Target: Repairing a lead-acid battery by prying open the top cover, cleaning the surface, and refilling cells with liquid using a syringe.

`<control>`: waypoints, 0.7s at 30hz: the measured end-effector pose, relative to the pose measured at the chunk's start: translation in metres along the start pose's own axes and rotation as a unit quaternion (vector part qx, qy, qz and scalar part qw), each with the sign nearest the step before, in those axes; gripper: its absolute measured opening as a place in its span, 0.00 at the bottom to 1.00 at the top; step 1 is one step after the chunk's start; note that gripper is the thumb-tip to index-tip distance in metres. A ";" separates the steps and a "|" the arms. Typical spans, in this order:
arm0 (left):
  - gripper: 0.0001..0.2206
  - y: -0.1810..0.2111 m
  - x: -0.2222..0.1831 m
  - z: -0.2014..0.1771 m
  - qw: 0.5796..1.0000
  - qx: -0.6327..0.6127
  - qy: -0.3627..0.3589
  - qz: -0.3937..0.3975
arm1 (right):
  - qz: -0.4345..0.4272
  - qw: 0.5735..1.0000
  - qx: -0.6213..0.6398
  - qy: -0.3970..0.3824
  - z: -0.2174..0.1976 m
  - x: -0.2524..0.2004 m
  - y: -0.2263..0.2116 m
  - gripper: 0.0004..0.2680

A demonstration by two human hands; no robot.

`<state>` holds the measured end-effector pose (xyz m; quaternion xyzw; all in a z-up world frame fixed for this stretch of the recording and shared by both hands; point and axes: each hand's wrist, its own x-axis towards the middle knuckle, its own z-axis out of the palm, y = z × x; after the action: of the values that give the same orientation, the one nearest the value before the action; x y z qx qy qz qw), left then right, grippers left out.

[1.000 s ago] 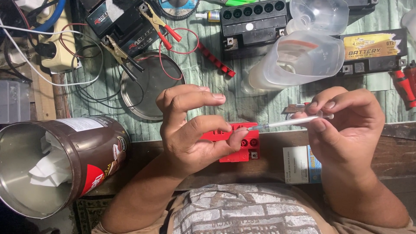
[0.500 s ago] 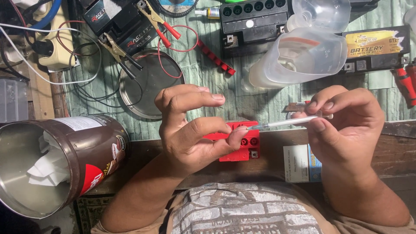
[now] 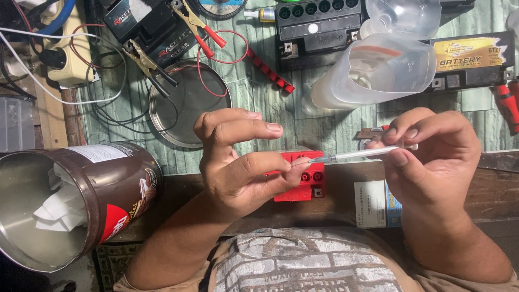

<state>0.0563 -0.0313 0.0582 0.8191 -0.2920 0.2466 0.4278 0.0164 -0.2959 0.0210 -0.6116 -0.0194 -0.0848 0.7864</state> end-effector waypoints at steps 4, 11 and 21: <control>0.10 0.000 0.000 0.001 1.000 0.000 0.006 0.001 | -0.001 1.000 -0.003 -0.001 0.000 0.000 0.001 0.08; 0.09 0.000 -0.001 0.002 1.000 -0.008 0.014 0.006 | -0.001 1.000 0.000 -0.007 -0.001 0.000 0.002 0.09; 0.10 0.004 0.004 0.005 0.999 0.028 0.029 -0.016 | -0.003 1.000 -0.011 -0.001 0.000 0.000 0.001 0.08</control>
<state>0.0572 -0.0390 0.0605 0.8277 -0.2599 0.2711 0.4171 0.0166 -0.2956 0.0196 -0.6206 -0.0212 -0.0872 0.7790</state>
